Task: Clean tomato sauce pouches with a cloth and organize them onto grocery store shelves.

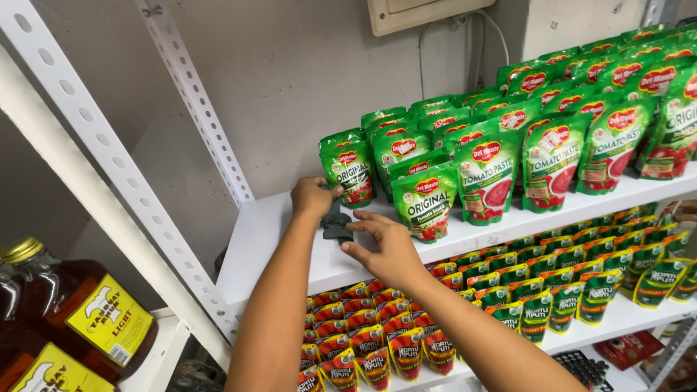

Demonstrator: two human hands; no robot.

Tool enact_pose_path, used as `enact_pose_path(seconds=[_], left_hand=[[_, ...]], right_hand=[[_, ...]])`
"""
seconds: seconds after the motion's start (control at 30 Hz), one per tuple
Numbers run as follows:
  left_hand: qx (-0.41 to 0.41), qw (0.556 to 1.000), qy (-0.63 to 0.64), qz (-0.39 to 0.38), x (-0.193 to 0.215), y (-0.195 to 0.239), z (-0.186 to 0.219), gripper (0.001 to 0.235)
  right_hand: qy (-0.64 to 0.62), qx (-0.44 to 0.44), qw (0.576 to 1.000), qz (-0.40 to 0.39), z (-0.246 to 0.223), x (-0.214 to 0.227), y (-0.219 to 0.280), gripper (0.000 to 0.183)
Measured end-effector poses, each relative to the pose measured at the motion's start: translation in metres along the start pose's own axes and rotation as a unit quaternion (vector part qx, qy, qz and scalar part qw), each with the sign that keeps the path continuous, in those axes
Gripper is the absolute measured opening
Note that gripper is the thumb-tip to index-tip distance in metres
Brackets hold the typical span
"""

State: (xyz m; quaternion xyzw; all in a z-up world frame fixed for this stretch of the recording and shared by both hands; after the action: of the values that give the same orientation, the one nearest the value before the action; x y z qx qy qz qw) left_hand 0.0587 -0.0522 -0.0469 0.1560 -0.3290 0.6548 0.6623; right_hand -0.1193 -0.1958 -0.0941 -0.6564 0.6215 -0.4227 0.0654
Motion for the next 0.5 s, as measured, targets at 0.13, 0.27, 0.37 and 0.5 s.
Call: enact_pose_path(seconds=[0.13,0.27,0.37,0.5], left_hand=[[-0.02,0.999,-0.004,0.032,0.019,0.014,-0.006,0.04],[-0.073,0.99,0.114,0.043,0.043,0.075,0.021,0.03],[-0.126,0.968,0.219,0.001,0.04,0.134,0.034,0.027],[-0.196,0.932,0.294,-0.078,0.02,0.229,0.045,0.035]], right_hand=[[0.009,-0.016,1.0,-0.004,-0.004,0.001,0.003,0.039],[-0.093,0.065,0.994,-0.002,0.004,-0.006,0.023,0.033],[-0.228,0.086,0.97,-0.002,0.011,-0.027,0.062,0.033],[-0.487,-0.051,0.871,-0.025,0.009,-0.051,0.13,0.039]])
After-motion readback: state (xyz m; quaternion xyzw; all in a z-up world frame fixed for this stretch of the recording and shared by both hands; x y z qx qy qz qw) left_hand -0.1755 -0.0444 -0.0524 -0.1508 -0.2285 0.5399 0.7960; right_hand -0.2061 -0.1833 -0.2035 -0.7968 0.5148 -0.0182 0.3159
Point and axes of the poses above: each hand's wrist, its own y-axis away from the middle knuckle, its own x-axis out of the back of the hand, z = x × y, the point moved 1 cm from there along -y, towards the middle knuckle, and after that the axes turned 14 degrees about -z, right-handed, at the moved point
